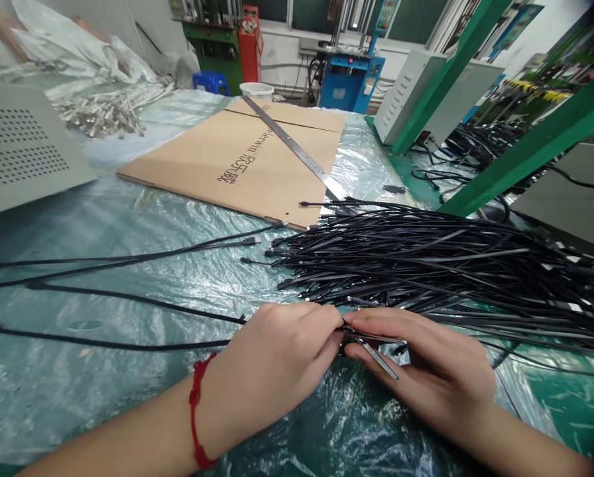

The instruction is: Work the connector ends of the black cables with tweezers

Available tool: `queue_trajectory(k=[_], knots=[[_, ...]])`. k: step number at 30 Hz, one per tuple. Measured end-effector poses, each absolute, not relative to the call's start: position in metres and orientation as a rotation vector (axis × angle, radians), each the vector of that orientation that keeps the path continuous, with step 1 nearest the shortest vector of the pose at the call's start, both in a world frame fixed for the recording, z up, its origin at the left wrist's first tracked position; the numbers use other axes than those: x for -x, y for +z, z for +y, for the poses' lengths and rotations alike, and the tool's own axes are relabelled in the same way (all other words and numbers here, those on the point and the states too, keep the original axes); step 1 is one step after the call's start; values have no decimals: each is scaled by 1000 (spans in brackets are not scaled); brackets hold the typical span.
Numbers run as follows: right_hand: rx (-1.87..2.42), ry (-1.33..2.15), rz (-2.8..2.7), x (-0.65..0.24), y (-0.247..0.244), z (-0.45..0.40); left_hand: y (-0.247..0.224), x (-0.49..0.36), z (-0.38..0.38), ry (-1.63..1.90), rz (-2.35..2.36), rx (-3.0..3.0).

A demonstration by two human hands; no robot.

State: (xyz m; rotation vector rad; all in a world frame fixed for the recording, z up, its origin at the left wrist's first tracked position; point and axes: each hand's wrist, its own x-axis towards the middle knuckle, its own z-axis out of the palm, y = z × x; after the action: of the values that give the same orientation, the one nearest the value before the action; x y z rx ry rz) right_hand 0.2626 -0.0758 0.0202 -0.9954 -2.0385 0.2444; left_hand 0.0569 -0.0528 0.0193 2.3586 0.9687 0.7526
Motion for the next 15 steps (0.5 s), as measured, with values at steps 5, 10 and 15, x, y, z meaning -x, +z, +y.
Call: queue_trajectory(k=[5, 10, 15], knots=[[966, 265, -2054, -262, 22, -76, 17, -57, -54, 733, 967, -2372], [977, 261, -2056, -261, 22, -76, 17, -57, -55, 737, 963, -2372], [1140, 262, -1992, -267, 16, -71, 20, -57, -53, 807, 997, -2362]])
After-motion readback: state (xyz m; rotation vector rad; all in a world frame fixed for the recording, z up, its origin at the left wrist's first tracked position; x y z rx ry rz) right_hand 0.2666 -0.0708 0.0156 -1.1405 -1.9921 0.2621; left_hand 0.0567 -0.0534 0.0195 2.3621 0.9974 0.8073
